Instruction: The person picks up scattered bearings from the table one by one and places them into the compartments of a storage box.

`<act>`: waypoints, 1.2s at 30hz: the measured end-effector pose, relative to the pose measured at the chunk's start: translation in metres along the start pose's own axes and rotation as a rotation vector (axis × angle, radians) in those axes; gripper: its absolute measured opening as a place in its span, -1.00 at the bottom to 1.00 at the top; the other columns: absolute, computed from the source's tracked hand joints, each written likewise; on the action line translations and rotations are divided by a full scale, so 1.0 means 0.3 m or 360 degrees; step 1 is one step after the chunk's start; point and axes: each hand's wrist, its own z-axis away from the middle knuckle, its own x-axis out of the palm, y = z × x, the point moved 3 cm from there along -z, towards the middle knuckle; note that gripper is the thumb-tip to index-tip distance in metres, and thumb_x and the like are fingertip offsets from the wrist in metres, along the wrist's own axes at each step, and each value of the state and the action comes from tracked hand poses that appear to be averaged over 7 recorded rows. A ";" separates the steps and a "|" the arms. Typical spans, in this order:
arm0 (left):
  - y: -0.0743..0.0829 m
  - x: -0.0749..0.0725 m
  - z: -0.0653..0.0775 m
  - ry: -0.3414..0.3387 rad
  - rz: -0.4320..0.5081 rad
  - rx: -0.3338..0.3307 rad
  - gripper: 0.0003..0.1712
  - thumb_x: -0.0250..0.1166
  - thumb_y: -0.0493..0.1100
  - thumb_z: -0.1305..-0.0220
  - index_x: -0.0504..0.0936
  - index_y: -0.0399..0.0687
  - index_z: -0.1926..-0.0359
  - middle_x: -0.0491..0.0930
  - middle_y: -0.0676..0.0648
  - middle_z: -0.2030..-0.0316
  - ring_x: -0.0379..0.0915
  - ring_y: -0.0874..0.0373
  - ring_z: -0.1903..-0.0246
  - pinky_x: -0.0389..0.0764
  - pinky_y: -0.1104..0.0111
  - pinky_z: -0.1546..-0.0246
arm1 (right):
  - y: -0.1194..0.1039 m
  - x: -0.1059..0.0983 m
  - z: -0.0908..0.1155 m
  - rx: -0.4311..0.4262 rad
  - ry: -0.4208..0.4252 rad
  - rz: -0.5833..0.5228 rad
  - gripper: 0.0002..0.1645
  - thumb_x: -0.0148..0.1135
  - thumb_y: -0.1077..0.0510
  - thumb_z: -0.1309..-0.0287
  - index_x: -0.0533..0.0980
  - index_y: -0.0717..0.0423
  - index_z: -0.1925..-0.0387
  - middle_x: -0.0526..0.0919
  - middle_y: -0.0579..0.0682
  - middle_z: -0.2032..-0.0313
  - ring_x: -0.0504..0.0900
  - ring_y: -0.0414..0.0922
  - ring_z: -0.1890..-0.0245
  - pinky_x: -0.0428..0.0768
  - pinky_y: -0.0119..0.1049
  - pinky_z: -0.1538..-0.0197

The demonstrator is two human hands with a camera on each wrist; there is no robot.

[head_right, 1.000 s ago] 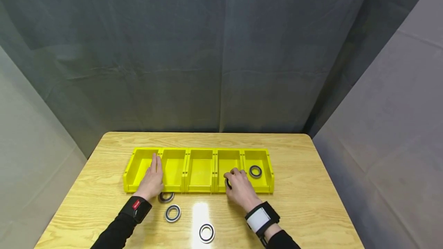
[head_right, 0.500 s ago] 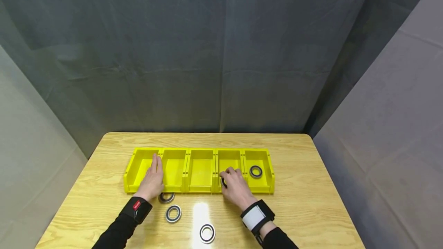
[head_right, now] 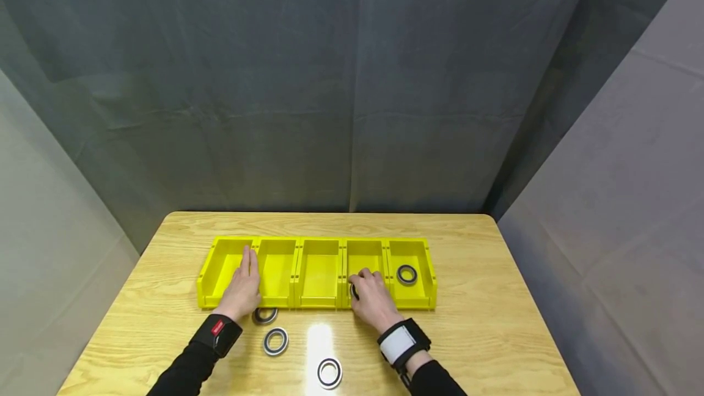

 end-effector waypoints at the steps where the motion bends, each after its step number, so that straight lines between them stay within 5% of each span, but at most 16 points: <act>1: -0.001 0.000 0.001 -0.0002 -0.0001 -0.0001 0.09 0.25 -0.56 -0.04 -0.16 -0.52 -0.53 -0.29 -0.49 -0.56 0.04 -0.42 -0.48 0.16 -0.17 -0.50 | 0.000 0.002 -0.003 -0.0001 0.0003 0.0003 -0.62 0.47 0.31 0.06 0.69 0.18 0.10 0.68 0.20 0.09 0.62 0.19 0.12 0.66 0.03 0.02; 26: 0.001 0.002 0.002 0.0011 -0.0002 0.0009 0.08 0.23 -0.57 -0.06 -0.16 -0.52 -0.53 -0.29 -0.48 -0.56 0.04 -0.43 -0.47 0.16 -0.17 -0.50 | 0.029 0.032 -0.076 0.0061 -0.0013 0.0053 -0.60 0.45 0.37 0.02 0.67 0.23 0.05 0.67 0.23 0.09 0.62 0.22 0.07 0.64 0.08 -0.04; 36: -0.003 0.004 0.002 -0.0014 -0.0019 -0.0009 0.10 0.25 -0.55 -0.06 -0.18 -0.50 -0.54 -0.32 -0.47 -0.57 0.02 -0.43 -0.48 0.15 -0.16 -0.50 | 0.043 0.075 -0.096 0.0105 -0.0164 0.0058 -0.69 0.30 0.48 0.00 0.67 0.26 0.16 0.66 0.20 0.24 0.62 0.19 0.23 0.64 0.07 0.05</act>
